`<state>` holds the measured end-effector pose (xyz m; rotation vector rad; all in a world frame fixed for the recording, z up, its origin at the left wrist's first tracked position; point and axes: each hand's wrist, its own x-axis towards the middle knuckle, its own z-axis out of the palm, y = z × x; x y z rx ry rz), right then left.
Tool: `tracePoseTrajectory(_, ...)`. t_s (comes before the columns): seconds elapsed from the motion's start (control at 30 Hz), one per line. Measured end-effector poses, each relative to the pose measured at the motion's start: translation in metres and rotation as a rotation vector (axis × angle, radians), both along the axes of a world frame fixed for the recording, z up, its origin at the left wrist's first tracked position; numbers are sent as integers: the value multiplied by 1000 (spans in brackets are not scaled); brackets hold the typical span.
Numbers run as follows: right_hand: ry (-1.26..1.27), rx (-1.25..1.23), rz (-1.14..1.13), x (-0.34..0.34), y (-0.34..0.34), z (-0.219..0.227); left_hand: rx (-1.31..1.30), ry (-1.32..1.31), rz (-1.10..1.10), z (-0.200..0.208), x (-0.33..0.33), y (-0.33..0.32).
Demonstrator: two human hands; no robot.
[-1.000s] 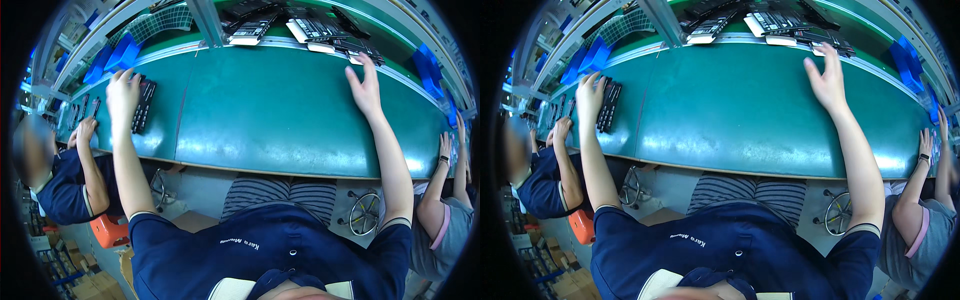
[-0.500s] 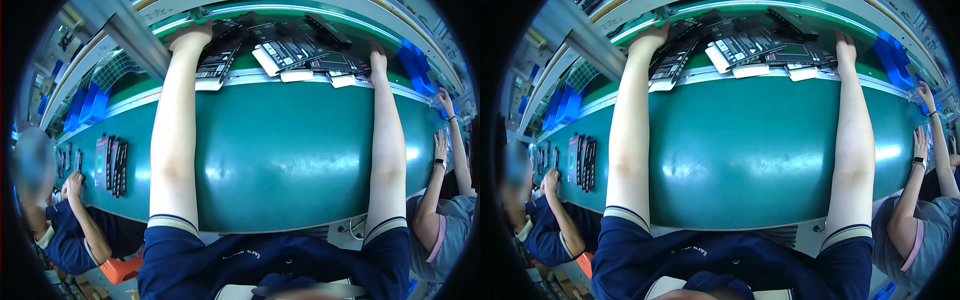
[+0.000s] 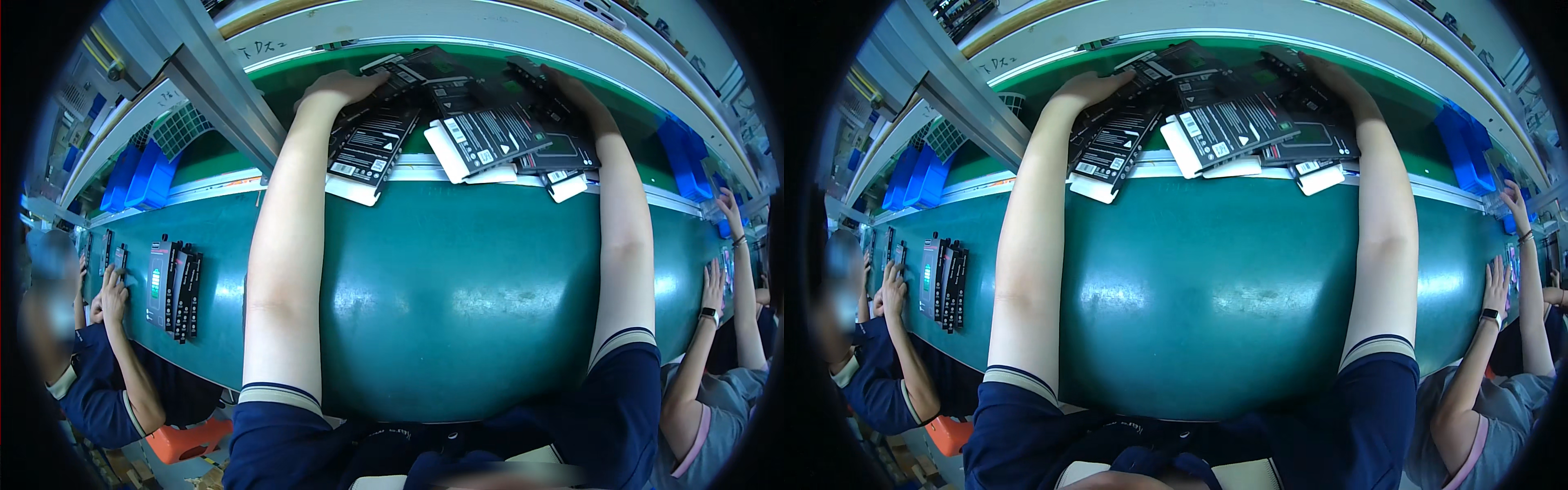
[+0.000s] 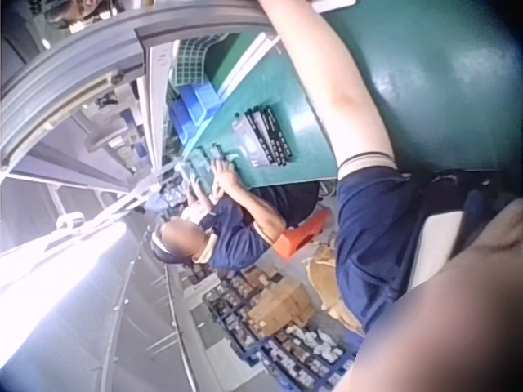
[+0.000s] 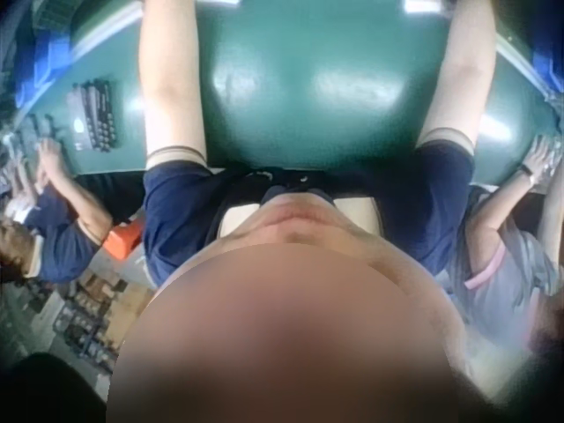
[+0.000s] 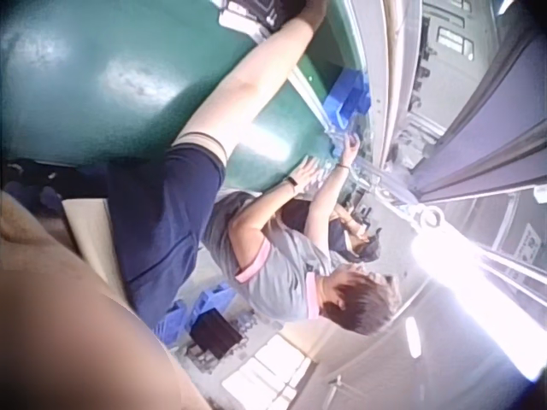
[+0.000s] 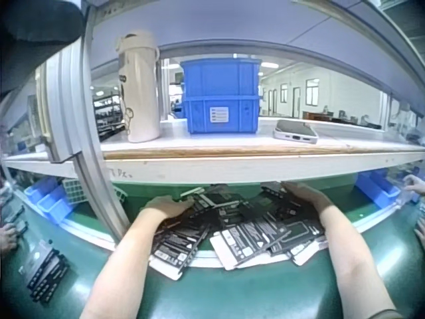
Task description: Packaging electronic components and batteries into retail boxes on an assembly line.
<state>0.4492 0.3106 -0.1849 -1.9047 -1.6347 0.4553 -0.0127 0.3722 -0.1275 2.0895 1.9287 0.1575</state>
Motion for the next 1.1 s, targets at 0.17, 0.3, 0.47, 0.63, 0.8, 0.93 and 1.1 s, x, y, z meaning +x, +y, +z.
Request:
tracePoseTrajectory(0.17,16,-72,71,-19,-54,35,-103,-22,-228,20,27,-22)
tracePoseTrajectory(0.3,183,-104,128,-21,-80,43,-103,-17,-239,22,28,-30)
tracePoseTrajectory(0.47,340,-113,249,-29,-98,46,-25,-55,-254,27,31,-44)
tracePoseTrajectory(0.63,521,-122,236,-53,-97,45,-207,-26,-397,40,39,-63)
tracePoseTrajectory(0.8,632,246,53,-29,-76,31,99,61,-349,58,46,-86)
tracePoseTrajectory(0.93,-169,217,-619,39,-110,45,250,6,-723,116,48,-177)
tracePoseTrajectory(1.1,-331,-66,-568,4,-175,18,314,-195,-1450,65,38,-319)
